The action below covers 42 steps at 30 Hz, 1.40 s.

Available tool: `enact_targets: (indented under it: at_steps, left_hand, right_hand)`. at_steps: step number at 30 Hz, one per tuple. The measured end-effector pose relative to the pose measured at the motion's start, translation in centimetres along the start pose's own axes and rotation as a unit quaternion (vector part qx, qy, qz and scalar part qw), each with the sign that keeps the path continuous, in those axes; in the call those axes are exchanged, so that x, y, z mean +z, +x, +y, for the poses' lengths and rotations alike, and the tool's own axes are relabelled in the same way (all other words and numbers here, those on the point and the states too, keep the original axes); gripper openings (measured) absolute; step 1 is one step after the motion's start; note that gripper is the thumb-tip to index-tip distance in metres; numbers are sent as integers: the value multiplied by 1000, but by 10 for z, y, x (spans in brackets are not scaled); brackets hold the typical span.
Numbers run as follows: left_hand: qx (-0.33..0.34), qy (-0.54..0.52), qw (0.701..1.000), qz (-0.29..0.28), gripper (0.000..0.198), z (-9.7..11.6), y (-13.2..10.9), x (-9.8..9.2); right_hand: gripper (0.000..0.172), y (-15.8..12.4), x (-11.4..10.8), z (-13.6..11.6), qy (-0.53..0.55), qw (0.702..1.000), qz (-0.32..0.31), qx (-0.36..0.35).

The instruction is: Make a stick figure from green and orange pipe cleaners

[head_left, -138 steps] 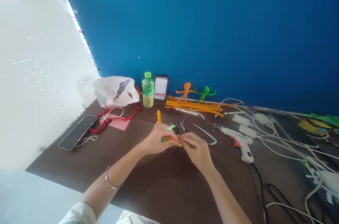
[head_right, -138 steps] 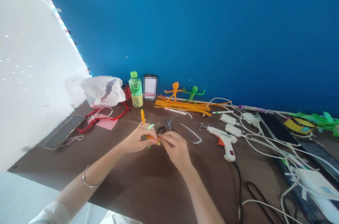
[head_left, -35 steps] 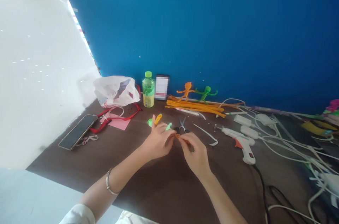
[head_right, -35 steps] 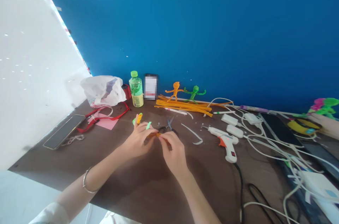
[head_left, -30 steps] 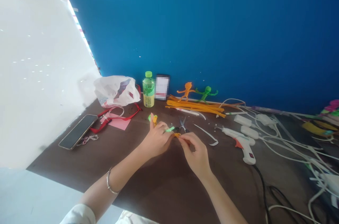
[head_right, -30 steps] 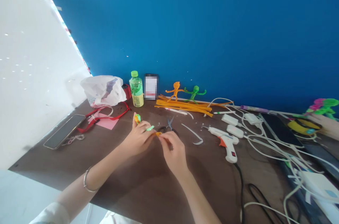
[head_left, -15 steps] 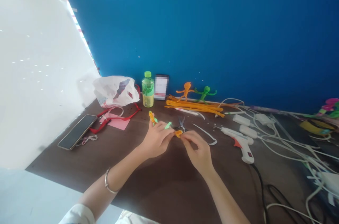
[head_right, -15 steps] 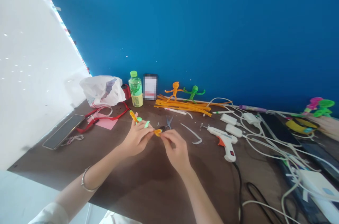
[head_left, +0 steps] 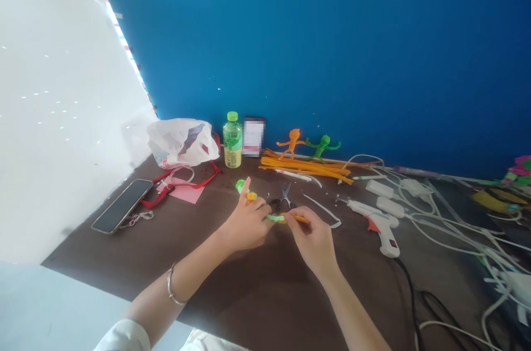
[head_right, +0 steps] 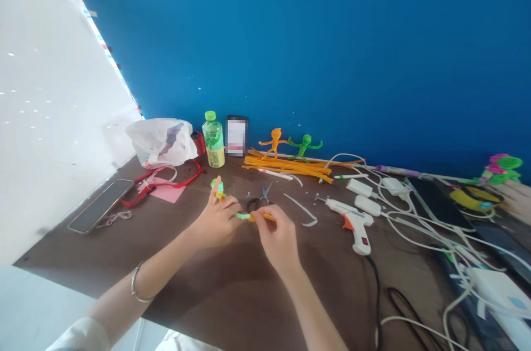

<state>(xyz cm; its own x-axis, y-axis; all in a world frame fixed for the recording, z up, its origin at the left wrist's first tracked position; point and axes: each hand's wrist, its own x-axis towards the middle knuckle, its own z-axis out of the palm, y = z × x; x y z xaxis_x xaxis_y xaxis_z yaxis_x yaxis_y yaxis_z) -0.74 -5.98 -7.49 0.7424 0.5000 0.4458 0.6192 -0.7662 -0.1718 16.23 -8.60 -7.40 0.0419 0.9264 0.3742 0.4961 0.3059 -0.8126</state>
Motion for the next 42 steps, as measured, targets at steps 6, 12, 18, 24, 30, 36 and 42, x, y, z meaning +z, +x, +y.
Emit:
enact_targets:
  at_steps: [6, 12, 18, 24, 30, 36, 42]
  left_hand:
    - [-76, -29, 995, 49, 18, 0, -1, 9]
    - [-185, -127, 970, 88, 18, 1, 4, 2]
    - [-101, -130, 984, 73, 18, -3, 3, -3]
    - [36, -32, 999, -25, 22, -7, 1, -4]
    - [57, 27, 994, -85, 14, -3, 4, -5]
    - [67, 51, 995, -53, 17, -3, 0, 0]
    - [52, 23, 998, -6, 19, -4, -1, 3]
  right_hand:
    - [12, -11, 13, -3, -66, 990, 9, -125]
    - [14, -10, 16, 3, -32, 993, 12, -115]
    - [16, 6, -2, 11, 79, 995, -46, 48]
    - [26, 15, -13, 21, 153, 946, -143, 248]
    - [26, 10, -2, 19, 144, 960, -85, 225]
    - [22, 7, 3, 16, 74, 986, -51, 139]
    - [17, 5, 3, 21, 54, 993, -31, 105]
